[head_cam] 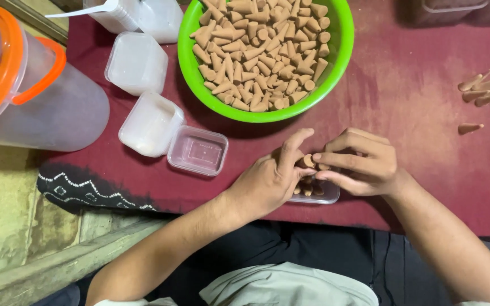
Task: The person is picking up incense cones from a large green bowl and neatly arranging them into small, clear plastic containers.
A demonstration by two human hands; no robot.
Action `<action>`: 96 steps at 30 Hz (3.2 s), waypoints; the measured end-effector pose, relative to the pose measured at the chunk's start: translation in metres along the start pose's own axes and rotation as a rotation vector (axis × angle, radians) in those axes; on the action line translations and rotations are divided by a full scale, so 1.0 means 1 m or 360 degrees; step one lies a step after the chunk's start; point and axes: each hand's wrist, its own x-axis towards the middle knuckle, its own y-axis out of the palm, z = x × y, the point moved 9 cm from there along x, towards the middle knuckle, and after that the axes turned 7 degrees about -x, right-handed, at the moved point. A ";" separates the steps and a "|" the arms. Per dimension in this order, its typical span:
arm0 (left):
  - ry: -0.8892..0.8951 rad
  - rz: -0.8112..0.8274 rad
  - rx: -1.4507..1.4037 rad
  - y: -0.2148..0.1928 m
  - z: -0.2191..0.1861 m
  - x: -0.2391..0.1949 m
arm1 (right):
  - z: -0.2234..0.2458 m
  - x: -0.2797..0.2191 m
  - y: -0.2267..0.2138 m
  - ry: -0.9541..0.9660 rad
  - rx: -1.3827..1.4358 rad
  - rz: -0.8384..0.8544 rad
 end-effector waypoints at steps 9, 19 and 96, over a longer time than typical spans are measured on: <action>0.0127 -0.0033 0.0090 -0.008 -0.009 0.002 | 0.003 0.004 0.000 0.0031 0.0062 -0.0034; 0.0635 -0.0685 0.0289 -0.042 -0.035 -0.033 | 0.000 0.010 0.002 0.0121 0.0051 0.0020; 0.0545 -0.0165 0.0365 -0.097 -0.003 0.085 | -0.042 -0.007 -0.017 0.0333 -0.0059 -0.0210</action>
